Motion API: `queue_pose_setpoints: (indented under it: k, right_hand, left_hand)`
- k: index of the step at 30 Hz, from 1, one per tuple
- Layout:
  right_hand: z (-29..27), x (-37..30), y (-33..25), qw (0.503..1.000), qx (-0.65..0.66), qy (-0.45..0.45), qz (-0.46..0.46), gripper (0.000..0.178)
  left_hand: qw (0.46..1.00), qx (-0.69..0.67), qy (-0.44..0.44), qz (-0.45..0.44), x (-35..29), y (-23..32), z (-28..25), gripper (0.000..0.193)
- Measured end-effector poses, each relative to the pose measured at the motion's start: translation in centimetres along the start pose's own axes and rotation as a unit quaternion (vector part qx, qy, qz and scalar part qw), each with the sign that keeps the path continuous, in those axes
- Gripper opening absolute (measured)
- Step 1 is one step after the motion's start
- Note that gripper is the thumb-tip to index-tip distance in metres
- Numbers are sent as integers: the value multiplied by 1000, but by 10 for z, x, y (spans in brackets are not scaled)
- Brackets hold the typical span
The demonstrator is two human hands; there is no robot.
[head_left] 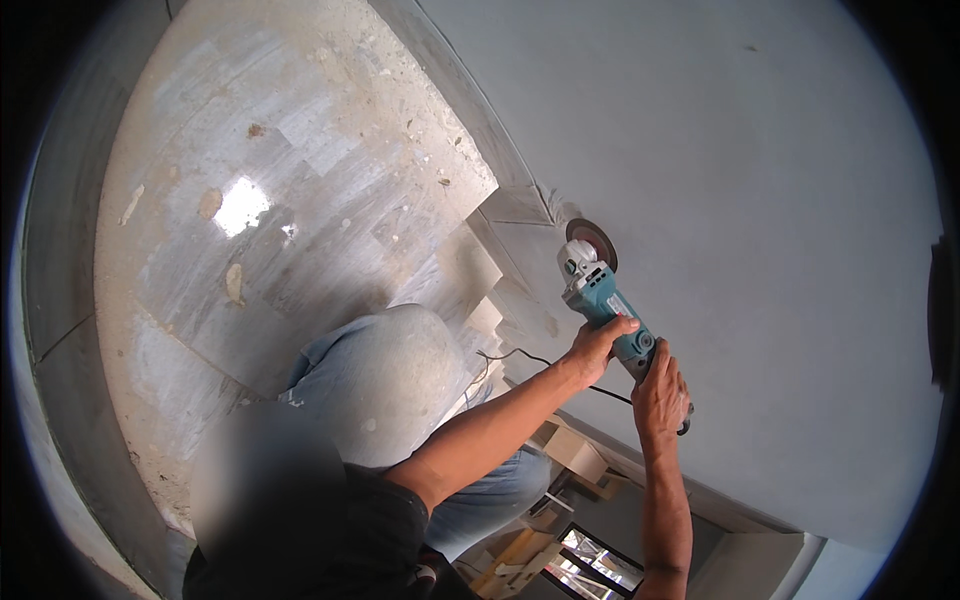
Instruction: The person uses a handheld power grinder to smooth the edges and corners of marble stairs and the adjacent wall.
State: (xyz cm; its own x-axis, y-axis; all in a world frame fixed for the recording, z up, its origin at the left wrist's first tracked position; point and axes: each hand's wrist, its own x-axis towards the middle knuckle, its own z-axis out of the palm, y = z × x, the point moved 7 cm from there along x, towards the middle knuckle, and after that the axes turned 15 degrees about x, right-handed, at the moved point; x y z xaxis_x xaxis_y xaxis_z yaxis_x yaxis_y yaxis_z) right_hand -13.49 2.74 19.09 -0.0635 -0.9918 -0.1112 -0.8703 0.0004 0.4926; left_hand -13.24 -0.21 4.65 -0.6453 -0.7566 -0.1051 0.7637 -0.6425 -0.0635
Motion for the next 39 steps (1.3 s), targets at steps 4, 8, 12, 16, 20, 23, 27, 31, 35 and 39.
queue_pose_setpoints:
  k: [4, 8, 12, 16, 20, 23, 27, 31, 35, 39]
  right_hand:
    - [-3, 6, -3, 1000, -11, -4, -13, 64]
    - [-6, 10, -7, 1000, -19, -10, -14, 65]
    - [-9, 12, -9, 1000, -26, -16, -5, 67]
    - [-12, 15, -9, 999, -32, -14, -18, 68]
    - [-13, 18, -10, 999, -42, -18, -26, 68]
    - [-13, 20, -11, 999, -42, -21, -26, 67]
    - [-13, 23, -12, 999, -44, -24, -17, 63]
    - [-16, 23, -16, 998, -36, 2, -51, 65]
    - [-16, 25, -16, 998, -39, 0, -52, 66]
    - [-15, 26, -14, 997, -49, -1, -52, 69]
  left_hand:
    - [1000, -7, -10, -8, 2, 4, 0, 42]
    - [1000, -17, -22, -14, 3, 7, 1, 45]
    - [999, -16, -31, -17, 4, 10, 2, 46]
    - [999, -18, -39, -14, 6, 12, 3, 46]
    - [998, -29, -47, -13, 6, 14, 4, 46]
    - [998, -32, -45, -15, 6, 15, 4, 45]
    - [998, -36, -43, -13, 6, 17, 4, 45]
    - [998, -41, -46, -15, 7, 17, 4, 46]
    - [998, -43, -41, -14, 7, 17, 3, 46]
    - [998, -45, -43, -13, 7, 18, 4, 46]
